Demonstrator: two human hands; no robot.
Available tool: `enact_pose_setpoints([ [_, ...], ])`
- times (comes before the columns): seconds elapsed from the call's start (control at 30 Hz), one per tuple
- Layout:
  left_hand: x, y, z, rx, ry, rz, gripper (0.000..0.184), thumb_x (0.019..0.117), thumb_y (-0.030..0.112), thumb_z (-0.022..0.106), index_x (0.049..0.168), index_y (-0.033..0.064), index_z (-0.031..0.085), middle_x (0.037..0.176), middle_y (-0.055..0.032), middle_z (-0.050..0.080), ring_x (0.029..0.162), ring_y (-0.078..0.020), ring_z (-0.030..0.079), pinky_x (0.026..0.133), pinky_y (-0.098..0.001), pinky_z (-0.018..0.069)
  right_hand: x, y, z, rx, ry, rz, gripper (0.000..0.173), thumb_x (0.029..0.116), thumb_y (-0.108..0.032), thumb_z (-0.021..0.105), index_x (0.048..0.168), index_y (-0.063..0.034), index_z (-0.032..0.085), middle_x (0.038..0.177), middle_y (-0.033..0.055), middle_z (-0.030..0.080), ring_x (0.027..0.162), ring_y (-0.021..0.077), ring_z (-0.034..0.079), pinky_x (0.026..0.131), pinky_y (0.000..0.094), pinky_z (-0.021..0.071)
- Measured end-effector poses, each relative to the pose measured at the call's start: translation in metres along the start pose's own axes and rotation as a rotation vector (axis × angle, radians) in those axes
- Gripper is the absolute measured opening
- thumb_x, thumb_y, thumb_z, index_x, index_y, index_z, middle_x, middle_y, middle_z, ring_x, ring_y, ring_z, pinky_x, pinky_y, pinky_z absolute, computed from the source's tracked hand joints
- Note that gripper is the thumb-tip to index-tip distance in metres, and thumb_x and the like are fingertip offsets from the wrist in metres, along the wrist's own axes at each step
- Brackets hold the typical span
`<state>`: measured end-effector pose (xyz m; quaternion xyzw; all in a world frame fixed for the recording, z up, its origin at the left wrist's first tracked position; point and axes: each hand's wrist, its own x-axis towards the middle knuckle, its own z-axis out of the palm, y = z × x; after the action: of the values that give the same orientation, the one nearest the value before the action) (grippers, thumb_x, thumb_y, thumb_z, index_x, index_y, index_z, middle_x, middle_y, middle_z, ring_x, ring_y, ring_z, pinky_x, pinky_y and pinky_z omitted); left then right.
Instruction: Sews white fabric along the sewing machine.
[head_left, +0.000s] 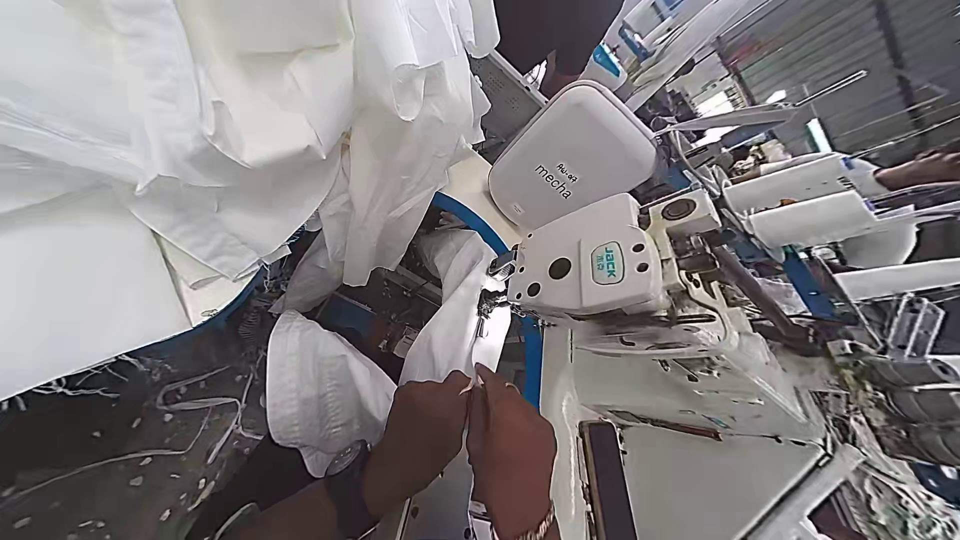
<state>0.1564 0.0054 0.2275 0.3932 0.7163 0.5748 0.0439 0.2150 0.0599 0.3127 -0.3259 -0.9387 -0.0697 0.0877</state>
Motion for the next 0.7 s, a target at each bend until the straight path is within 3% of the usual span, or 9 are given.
enact_pose_setpoints([
  [0.07,0.009,0.008,-0.031,-0.126,-0.336,-0.192,0.025,0.1004,0.016,0.056,0.093,-0.0048,0.068,0.064,-0.0154,0.062,0.06,-0.0325,0.066,0.058,-0.0505,0.0533,-0.004,0.016,-0.008,0.112,-0.117,0.056,0.025,0.0898,-0.006,0.065,0.11,0.0037,0.075,0.079,0.0186,0.073,0.066,0.0368,0.071,0.058,0.0535,0.055],
  [0.17,0.012,-0.028,-0.079,-0.261,-0.703,-0.261,0.031,0.1012,0.021,0.058,0.084,-0.0042,0.061,0.065,-0.0113,0.053,0.061,-0.0235,0.053,0.06,-0.0424,0.043,-0.023,0.057,-0.013,0.263,-0.406,0.103,0.019,0.0894,-0.011,0.069,0.097,0.0056,0.073,0.074,0.0188,0.069,0.069,0.0369,0.069,0.065,0.0574,0.0522],
  [0.23,0.025,-0.062,-0.1,-0.07,-0.824,-0.216,0.028,0.0957,0.022,0.068,0.086,-0.0046,0.066,0.072,-0.016,0.06,0.067,-0.0292,0.059,0.062,-0.0481,0.0468,-0.019,0.088,0.008,0.388,-0.607,0.097,0.022,0.0922,-0.016,0.069,0.088,0.0053,0.069,0.07,0.0148,0.062,0.067,0.0302,0.062,0.066,0.0523,0.0485],
  [0.3,0.058,-0.067,-0.114,0.377,-0.941,-0.222,0.03,0.0963,0.026,0.067,0.092,-0.0032,0.071,0.087,-0.0226,0.068,0.09,-0.0435,0.066,0.076,-0.0633,0.0486,-0.011,0.094,0.007,0.448,-0.699,0.01,0.025,0.0956,-0.019,0.067,0.086,0.0045,0.07,0.074,0.0153,0.065,0.073,0.0307,0.064,0.071,0.0532,0.0495],
  [0.4,0.083,-0.039,-0.119,0.438,-0.965,0.004,0.036,0.09,0.035,0.073,0.081,-0.0004,0.07,0.082,-0.019,0.067,0.096,-0.0431,0.062,0.085,-0.0623,0.0409,-0.016,0.078,-0.039,0.427,-0.442,-0.286,0.028,0.0906,-0.021,0.064,0.071,-0.0013,0.065,0.055,0.0095,0.056,0.05,0.0247,0.059,0.048,0.0428,0.0442],
  [0.43,0.078,-0.032,-0.114,0.379,-1.005,0.048,0.04,0.0874,0.039,0.074,0.081,0.0001,0.07,0.084,-0.0182,0.067,0.101,-0.0431,0.06,0.091,-0.0638,0.0379,-0.028,0.083,-0.039,0.511,-0.485,-0.298,0.031,0.0914,-0.022,0.064,0.068,-0.0023,0.061,0.052,0.0069,0.049,0.047,0.0202,0.051,0.046,0.0377,0.0379],
  [0.53,0.064,-0.036,-0.093,0.236,-0.966,0.086,0.05,0.0845,0.046,0.077,0.088,-0.003,0.07,0.101,-0.0216,0.068,0.122,-0.0466,0.052,0.105,-0.0695,0.0249,-0.044,0.107,-0.013,0.58,-0.639,-0.127,0.031,0.0944,-0.021,0.063,0.074,0.0024,0.063,0.057,0.0104,0.054,0.055,0.0254,0.056,0.055,0.0484,0.0435],
  [0.63,0.052,-0.034,-0.077,0.112,-0.613,0.175,0.044,0.0861,0.042,0.073,0.067,0.0038,0.062,0.078,-0.0142,0.064,0.104,-0.0409,0.059,0.1,-0.066,0.0279,-0.052,0.083,-0.05,0.445,-0.353,-0.14,0.025,0.0941,-0.014,0.062,0.078,0.0033,0.068,0.056,0.0122,0.058,0.051,0.0255,0.058,0.05,0.0432,0.0457],
  [0.7,0.037,-0.029,-0.068,0.179,-0.353,0.264,0.037,0.088,0.037,0.068,0.063,0.0117,0.059,0.065,-0.0052,0.058,0.086,-0.0313,0.061,0.099,-0.0612,0.0299,-0.07,0.068,-0.061,0.324,-0.34,-0.079,0.022,0.0942,-0.014,0.063,0.082,0.0011,0.073,0.062,0.0134,0.064,0.057,0.0296,0.065,0.053,0.0466,0.0501],
])
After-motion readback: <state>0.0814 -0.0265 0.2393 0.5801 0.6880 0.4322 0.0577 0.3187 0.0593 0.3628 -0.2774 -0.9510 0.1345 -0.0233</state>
